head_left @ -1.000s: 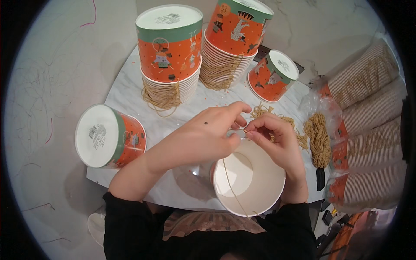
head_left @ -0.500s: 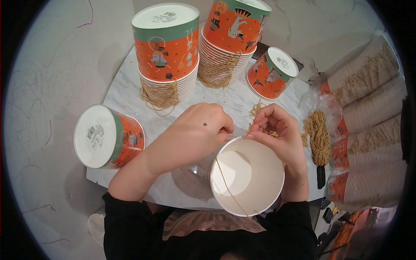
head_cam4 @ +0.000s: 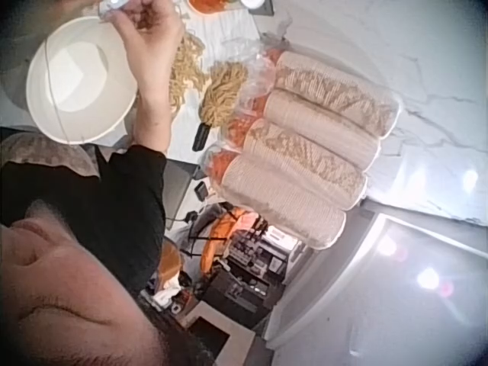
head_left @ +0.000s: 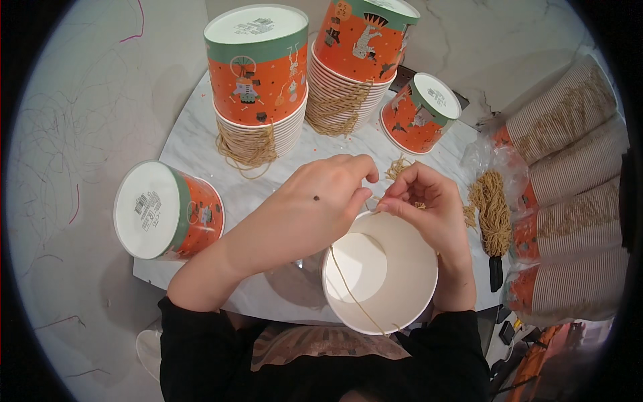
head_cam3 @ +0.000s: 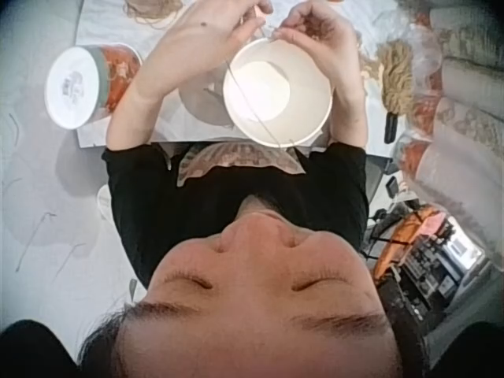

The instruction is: Attach rope handles to pre-punched holes in decorated paper buckets.

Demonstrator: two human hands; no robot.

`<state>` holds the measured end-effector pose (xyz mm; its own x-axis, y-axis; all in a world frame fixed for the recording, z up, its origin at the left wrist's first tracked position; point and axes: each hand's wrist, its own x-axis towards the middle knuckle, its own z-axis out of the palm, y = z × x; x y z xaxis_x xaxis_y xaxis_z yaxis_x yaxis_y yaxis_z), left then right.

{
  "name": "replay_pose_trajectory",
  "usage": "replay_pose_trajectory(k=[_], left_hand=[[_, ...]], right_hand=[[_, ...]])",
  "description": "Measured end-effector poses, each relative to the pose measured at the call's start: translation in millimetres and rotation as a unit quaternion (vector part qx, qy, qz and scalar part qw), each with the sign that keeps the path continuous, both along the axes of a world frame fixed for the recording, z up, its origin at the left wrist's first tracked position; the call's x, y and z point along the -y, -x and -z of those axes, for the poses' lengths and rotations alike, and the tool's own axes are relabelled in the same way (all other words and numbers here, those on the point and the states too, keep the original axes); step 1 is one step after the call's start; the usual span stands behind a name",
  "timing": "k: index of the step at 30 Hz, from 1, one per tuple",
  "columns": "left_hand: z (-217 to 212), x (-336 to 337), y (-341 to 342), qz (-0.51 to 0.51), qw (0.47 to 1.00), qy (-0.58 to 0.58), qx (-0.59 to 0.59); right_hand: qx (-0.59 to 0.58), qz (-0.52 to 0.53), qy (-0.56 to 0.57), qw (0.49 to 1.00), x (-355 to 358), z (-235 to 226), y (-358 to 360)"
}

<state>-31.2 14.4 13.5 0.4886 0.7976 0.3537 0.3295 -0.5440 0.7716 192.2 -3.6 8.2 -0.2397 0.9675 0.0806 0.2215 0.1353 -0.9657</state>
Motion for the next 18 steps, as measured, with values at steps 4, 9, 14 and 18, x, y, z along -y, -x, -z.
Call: replay_pose_trajectory(k=[4,9,14,18], left_hand=[[6,-4,1,0.0,1.0,-0.018,0.002],[12,-12,1,0.067,0.997,0.036,0.022],[3,-19,5,0.103,0.98,0.171,-0.009],[1,-27,5,0.14,0.952,0.267,-0.053]], right_hand=[[0.021,0.01,0.004,1.0,1,-2,2],[0.108,0.022,-0.043,0.993,2,-3,4],[0.14,0.011,-0.089,0.986,6,-5,4],[0.172,0.001,-0.148,0.974,5,-4,2]])
